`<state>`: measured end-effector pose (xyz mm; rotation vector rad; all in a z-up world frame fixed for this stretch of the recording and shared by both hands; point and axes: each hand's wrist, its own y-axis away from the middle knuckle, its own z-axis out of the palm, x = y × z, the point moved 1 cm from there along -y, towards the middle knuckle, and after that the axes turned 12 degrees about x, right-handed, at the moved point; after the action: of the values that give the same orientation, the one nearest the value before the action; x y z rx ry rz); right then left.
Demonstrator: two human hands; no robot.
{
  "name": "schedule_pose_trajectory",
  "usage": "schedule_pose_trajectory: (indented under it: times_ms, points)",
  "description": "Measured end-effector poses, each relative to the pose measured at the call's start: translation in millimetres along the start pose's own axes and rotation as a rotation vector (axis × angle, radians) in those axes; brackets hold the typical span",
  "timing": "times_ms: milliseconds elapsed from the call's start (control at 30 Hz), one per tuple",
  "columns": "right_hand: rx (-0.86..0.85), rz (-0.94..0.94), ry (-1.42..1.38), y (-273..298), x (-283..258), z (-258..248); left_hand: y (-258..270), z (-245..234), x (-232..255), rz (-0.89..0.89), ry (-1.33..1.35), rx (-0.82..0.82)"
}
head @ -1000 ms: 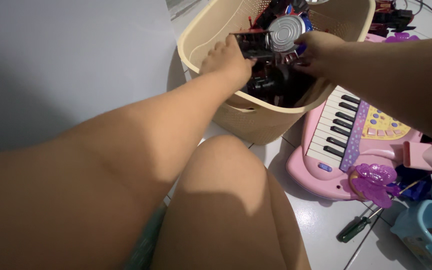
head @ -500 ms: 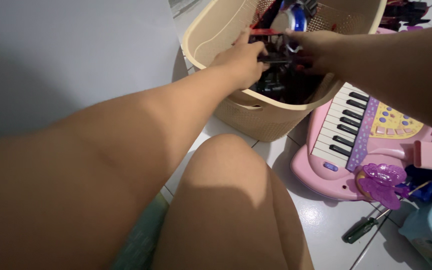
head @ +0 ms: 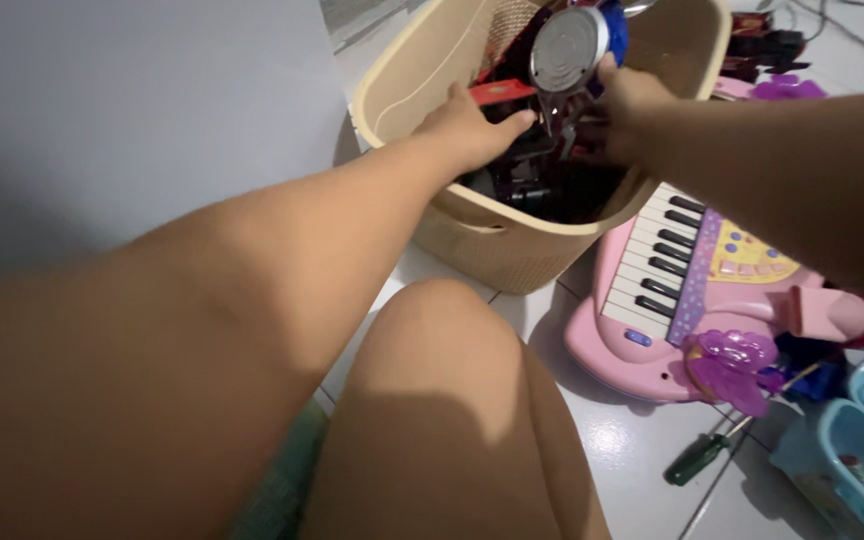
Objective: The person sits on the floor and uses a screwdriver to open the battery compartment of a pink toy hairdryer, removes old batteries, and inserts new ones from a nearby container. They then repeat the process on a blue and white toy fan, opening its compartment and inserting batteries.
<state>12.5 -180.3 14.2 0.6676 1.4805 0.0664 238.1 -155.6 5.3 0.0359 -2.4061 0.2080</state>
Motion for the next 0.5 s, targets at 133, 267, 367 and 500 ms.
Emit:
schedule_pose_trajectory:
  times_ms: [133, 267, 367, 500]
  points:
    - [-0.140, 0.200, 0.379, 34.2, 1.6, 15.0, -14.5, 4.9, -1.2, -0.061, 0.081, -0.137]
    - [-0.288, 0.160, 0.747, 52.0, 14.7, 18.5, -7.5, -4.8, -3.1, 0.090, 0.079, -0.063]
    - [-0.038, 0.034, 0.666, 41.8, 11.0, 13.3, 6.6, -17.8, 5.0, 0.202, 0.157, 0.048]
    - [0.151, -0.220, 0.613, 15.2, 5.6, 0.5, 18.9, -25.2, 11.0, 0.263, 0.364, 0.204]
